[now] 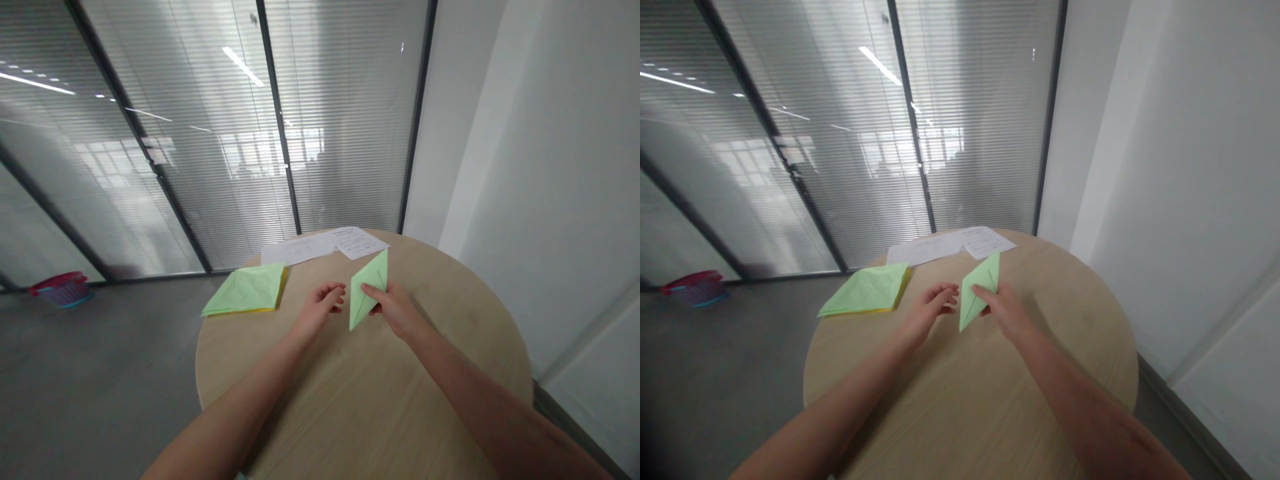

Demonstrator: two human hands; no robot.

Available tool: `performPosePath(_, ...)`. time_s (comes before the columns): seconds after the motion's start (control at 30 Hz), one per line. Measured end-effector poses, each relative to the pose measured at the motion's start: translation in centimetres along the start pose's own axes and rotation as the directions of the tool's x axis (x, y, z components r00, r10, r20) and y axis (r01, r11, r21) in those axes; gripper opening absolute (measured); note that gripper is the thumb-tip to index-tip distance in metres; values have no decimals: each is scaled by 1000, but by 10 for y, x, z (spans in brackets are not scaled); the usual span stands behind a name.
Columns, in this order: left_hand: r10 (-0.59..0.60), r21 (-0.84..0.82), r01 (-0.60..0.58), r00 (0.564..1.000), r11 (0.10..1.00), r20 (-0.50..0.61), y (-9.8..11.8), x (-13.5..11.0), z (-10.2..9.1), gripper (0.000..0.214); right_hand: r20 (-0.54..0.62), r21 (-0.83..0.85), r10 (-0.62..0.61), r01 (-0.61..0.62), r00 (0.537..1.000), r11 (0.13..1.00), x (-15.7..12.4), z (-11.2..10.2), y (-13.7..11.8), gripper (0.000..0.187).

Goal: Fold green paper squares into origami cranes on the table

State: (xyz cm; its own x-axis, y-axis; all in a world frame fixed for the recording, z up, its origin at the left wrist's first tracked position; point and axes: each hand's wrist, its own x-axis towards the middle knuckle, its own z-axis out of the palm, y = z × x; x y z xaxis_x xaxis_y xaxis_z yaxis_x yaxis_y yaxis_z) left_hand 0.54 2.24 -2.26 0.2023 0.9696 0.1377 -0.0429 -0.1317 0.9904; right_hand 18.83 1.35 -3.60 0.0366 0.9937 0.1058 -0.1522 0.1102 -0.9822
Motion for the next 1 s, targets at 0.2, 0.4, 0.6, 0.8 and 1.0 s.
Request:
performPosePath(0.2, 14, 107, -23, 997, 994, 81, 3, 1, -5, 28, 125, -63, 34, -26, 992, 998, -6, 8, 4, 36)
performPosePath(0.4, 88, 195, -96, 995, 976, 47, -6, 5, -6, 29, 179, -121, 47, -26, 983, 992, -1, 6, 13, 34)
performPosePath(0.6, 185, 179, -200, 978, 963, 97, -1, 3, -11, 30, 206, -157, 50, -17, 977, 987, 2, 6, 19, 31)
performPosePath(0.8, 123, 207, -157, 978, 966, 170, -1, 4, -11, 38, 243, -245, -11, 72, 970, 967, 3, 2, 18, 30)
performPosePath(1.0, 118, 147, -122, 992, 981, 41, -4, 8, -11, 34, 154, -56, -168, 179, 974, 982, 5, 4, 18, 83)
